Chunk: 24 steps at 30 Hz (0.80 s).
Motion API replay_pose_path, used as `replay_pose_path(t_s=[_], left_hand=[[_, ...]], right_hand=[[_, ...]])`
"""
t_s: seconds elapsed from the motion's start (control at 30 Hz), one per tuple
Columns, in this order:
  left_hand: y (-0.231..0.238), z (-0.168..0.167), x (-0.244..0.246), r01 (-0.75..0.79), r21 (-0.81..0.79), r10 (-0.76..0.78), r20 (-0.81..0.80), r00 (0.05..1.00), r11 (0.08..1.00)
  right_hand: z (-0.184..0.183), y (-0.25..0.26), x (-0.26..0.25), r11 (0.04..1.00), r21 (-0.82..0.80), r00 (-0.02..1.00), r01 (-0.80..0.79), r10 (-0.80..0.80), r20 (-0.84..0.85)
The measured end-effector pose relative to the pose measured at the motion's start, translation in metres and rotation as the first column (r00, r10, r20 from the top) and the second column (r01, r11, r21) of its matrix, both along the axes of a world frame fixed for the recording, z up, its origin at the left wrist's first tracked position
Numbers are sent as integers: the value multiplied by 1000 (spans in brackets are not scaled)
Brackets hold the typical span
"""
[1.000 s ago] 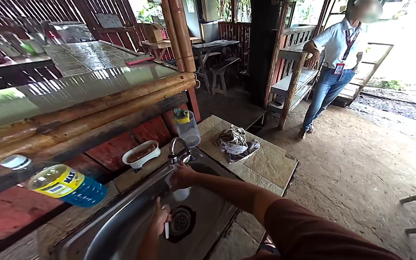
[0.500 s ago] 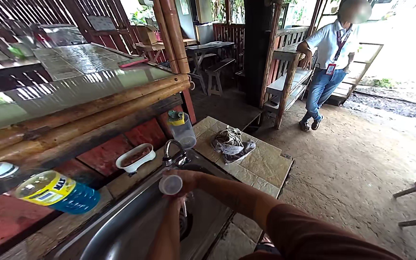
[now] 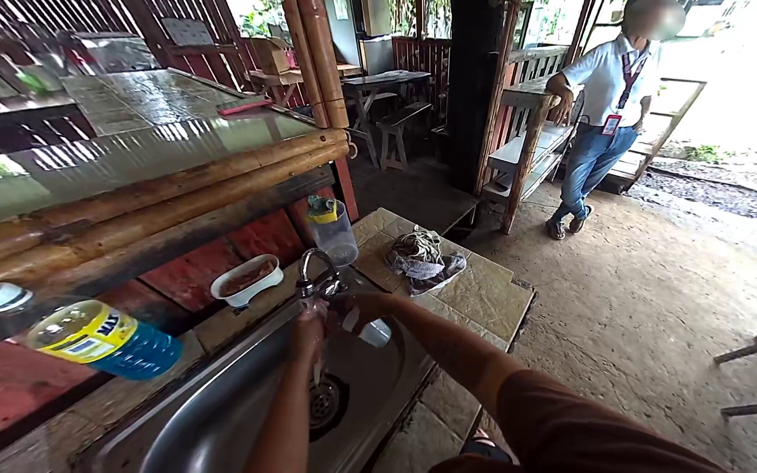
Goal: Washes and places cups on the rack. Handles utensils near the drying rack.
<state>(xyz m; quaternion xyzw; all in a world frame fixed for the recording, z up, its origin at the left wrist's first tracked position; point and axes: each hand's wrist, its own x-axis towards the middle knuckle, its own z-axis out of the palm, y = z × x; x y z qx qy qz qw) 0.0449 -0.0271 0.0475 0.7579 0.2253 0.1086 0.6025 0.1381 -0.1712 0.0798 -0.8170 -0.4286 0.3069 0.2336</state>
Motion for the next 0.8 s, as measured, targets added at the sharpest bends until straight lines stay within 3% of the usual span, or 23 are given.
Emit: replay_pose_path(t_s=[0.1,0.17,0.23,0.3,0.4,0.57,0.63,0.7,0.8], left_hand=[[9,-1,-3,66,216,-56,-51,997,974],[16,-5,-10,-30,296,47,-53,997,955],[26,-13,-22,-172,268,201,-84,976,948],[39,-27,-36,-243,172,268,-147,952,955],[47,-38,-56,-250,-144,206,-268,941,957],[35,-36,-55,-241,-501,156,-206,966,831],[24,-27,-48,-223,-558,180,-132,975,799],[18,-24,-39,-226,-588,252,-38,967,776],[28,-29,-35,-208,-626,263,-5,965,752]], right_hand=[[-15,11,-8,997,59,999,-43,43,11],[-20,22,-18,989,146,999,-25,20,36],[-21,35,-25,987,151,995,52,-65,80],[-17,46,-30,954,261,988,144,-152,10],[-9,60,-34,937,268,973,225,-228,-23],[-14,70,-47,818,375,900,436,-391,-192],[-20,74,-62,752,402,852,523,-461,-247],[-21,69,-79,808,398,888,434,-457,-39],[-31,53,-85,898,432,863,85,-283,419]])
